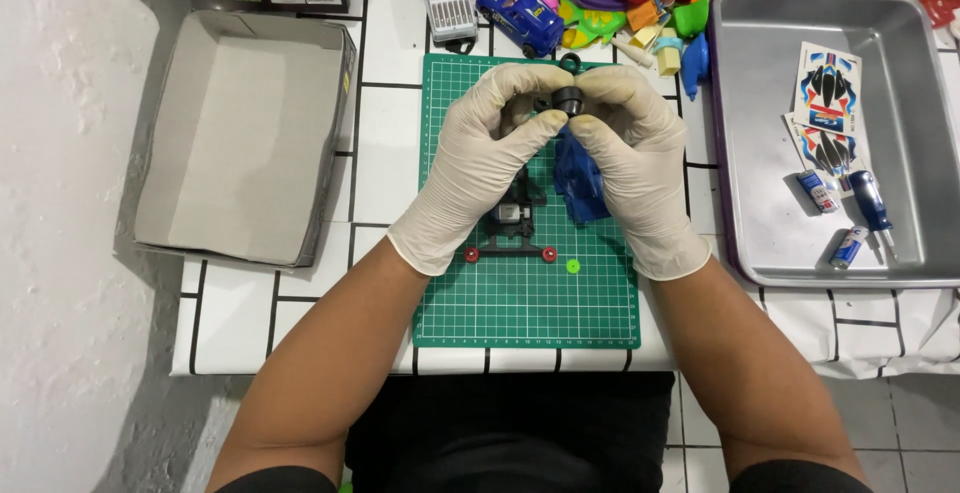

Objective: Assembling a mini 4WD toy car by installing gears, motor, and other internal components into the chassis.

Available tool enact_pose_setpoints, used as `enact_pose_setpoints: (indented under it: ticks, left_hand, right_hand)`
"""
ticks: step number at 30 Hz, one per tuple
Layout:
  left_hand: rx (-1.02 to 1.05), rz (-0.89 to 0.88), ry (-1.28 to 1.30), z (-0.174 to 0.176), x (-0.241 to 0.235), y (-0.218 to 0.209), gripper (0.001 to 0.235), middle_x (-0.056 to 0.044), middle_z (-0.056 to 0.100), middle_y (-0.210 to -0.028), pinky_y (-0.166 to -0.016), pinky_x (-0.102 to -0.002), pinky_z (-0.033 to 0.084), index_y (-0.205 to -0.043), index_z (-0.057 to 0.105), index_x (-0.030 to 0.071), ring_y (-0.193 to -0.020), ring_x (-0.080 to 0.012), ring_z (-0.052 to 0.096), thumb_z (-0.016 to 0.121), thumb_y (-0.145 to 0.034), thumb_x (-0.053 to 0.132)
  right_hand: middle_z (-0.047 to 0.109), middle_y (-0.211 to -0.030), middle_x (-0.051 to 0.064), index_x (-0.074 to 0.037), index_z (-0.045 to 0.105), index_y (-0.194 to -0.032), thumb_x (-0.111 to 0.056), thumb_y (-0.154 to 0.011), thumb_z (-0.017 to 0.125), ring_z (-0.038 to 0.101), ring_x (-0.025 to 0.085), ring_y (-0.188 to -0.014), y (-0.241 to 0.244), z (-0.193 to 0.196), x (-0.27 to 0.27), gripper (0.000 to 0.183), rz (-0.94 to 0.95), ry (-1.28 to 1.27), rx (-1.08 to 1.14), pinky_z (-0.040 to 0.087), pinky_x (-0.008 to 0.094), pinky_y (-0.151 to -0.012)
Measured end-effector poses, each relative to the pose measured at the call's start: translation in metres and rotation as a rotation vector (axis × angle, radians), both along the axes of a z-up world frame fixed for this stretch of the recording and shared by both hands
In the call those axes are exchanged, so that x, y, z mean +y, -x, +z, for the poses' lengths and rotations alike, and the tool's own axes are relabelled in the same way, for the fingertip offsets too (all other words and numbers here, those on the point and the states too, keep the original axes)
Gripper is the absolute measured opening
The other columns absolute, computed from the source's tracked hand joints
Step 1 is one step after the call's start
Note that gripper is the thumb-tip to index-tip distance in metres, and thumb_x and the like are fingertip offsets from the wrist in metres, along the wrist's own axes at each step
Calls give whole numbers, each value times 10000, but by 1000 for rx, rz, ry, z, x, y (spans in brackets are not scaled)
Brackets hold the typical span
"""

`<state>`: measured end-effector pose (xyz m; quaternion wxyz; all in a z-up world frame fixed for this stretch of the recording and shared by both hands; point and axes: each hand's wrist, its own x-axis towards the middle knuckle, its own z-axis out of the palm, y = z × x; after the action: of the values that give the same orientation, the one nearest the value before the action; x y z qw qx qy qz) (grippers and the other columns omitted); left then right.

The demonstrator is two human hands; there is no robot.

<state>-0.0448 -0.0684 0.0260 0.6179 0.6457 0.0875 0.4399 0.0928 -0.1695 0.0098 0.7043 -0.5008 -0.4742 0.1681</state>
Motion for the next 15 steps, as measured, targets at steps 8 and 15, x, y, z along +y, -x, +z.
enact_pose_setpoints:
  ticks: [8,15]
  left_hand:
    - [-5,-15,6,-1,1,-1,206,9,714,-980,-657,-170,490,-1143,735,141,-746,-8,501,785,-949,91]
    - [-13,9,22,1,-1,-2,189,-16,720,-973,-722,-194,537,-1140,740,130,-799,-10,567,774,-961,83]
  right_hand:
    - [626,-1086,125,43,641,-1162,-59,-951,781,657,161,-966,3,-4,1,273,-21,5,16,581,328,-908]
    - [609,-1092,148,62,628,-1135,-20,-984,749,660,194,-973,5,-4,0,210,-72,-7,-28,585,354,-912]
